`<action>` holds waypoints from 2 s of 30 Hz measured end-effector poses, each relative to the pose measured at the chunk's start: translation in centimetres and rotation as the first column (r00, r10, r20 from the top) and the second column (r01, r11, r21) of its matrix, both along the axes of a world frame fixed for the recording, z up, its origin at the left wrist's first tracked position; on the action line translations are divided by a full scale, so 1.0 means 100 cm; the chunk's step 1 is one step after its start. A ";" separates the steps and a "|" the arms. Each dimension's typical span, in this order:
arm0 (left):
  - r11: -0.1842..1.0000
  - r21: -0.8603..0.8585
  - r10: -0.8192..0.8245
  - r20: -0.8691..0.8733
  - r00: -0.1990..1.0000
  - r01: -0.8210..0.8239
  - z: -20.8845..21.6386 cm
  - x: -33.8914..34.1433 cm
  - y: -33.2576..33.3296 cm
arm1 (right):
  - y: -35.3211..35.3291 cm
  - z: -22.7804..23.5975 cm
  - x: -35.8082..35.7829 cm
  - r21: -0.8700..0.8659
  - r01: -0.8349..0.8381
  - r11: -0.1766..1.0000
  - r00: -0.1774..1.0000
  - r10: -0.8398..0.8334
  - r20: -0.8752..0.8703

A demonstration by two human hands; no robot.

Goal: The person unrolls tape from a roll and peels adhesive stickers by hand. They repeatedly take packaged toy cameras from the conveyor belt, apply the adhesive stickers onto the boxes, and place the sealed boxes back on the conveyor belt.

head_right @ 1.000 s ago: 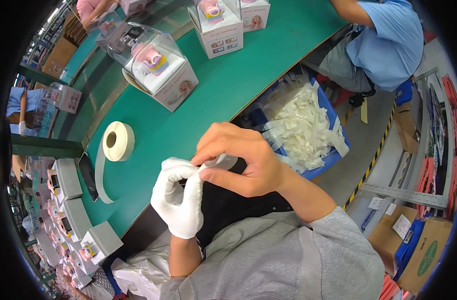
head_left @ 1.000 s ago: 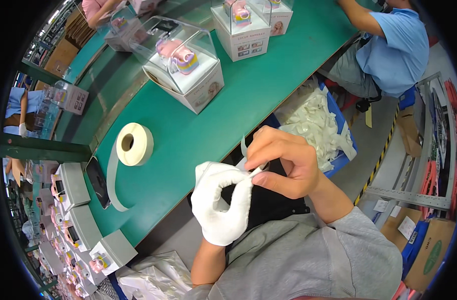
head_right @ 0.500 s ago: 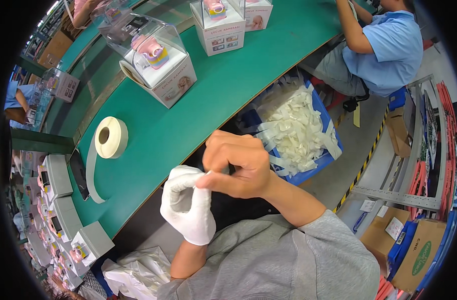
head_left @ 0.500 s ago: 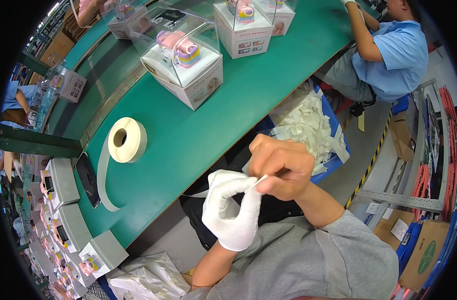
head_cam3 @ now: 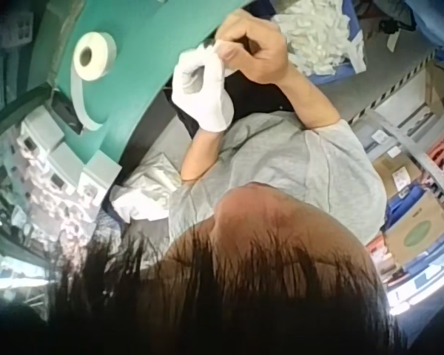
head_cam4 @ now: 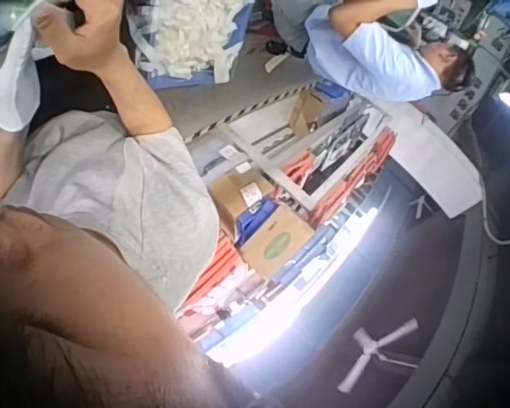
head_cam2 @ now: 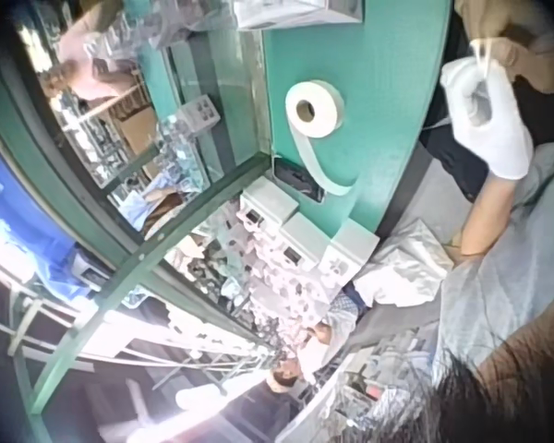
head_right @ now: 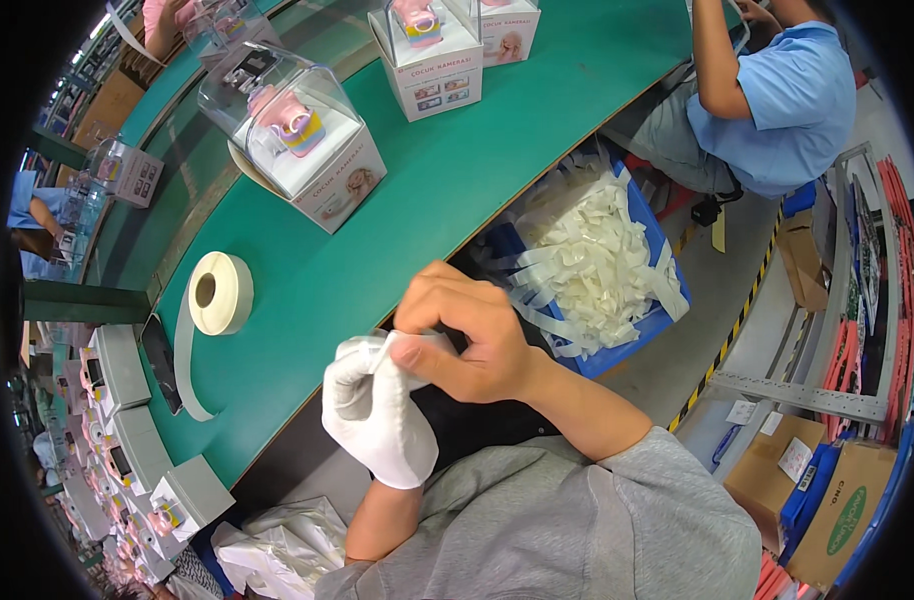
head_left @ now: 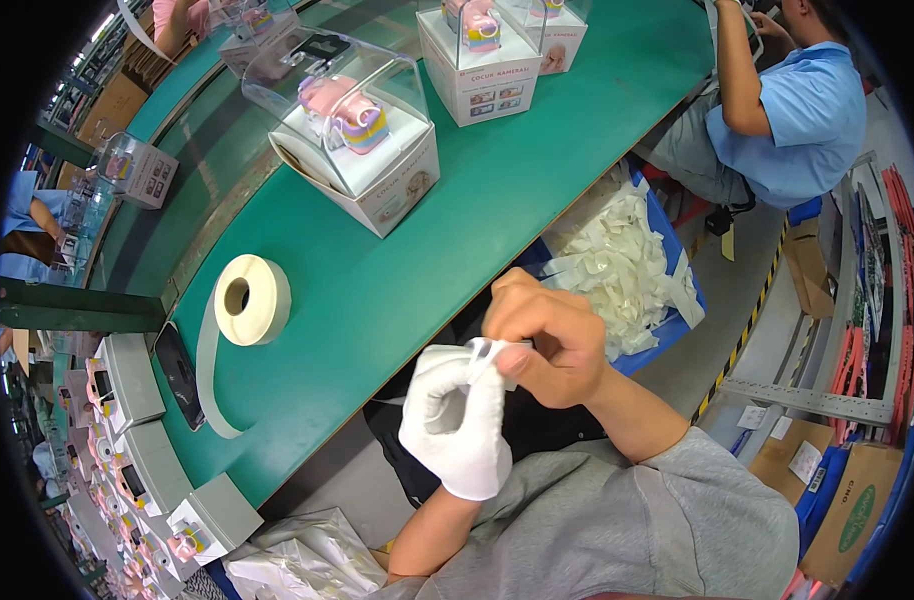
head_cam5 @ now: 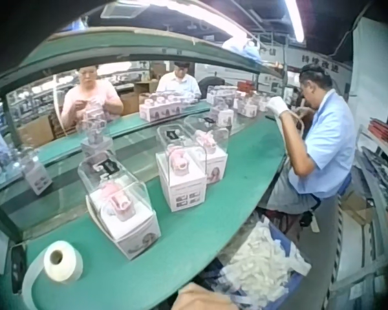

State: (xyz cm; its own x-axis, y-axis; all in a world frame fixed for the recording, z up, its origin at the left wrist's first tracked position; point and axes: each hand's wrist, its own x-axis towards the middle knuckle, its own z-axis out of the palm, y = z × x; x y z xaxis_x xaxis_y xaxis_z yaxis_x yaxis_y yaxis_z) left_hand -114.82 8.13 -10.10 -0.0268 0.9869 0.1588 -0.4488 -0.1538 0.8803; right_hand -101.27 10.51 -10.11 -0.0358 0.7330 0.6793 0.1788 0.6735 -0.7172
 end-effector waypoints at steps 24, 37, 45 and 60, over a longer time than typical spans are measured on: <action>0.501 0.835 0.668 -0.541 0.511 0.229 0.011 -0.017 0.216 | 0.154 0.029 0.077 0.173 -0.005 0.985 0.767 -0.108 0.633; 0.441 0.884 0.735 -0.454 0.504 0.154 0.005 -0.004 0.224 | 0.159 0.029 0.090 0.252 0.086 0.964 0.727 -0.234 0.646; 0.389 0.915 0.829 -0.396 0.395 0.101 0.013 0.010 0.216 | 0.158 0.017 0.095 0.002 0.141 0.990 0.964 -0.138 0.227; 0.957 0.225 0.070 -0.789 0.610 0.181 -0.015 0.026 0.236 | 0.122 -0.006 0.146 -0.159 0.416 0.896 0.909 -0.416 0.030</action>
State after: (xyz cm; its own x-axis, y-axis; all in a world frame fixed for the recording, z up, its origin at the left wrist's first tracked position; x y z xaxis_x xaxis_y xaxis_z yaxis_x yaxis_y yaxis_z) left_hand -112.18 31.73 -11.63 0.2852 0.8983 0.3343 0.3767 -0.4258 0.8227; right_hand -86.71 22.71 -10.74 0.2985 0.7778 0.5531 0.4144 0.4164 -0.8092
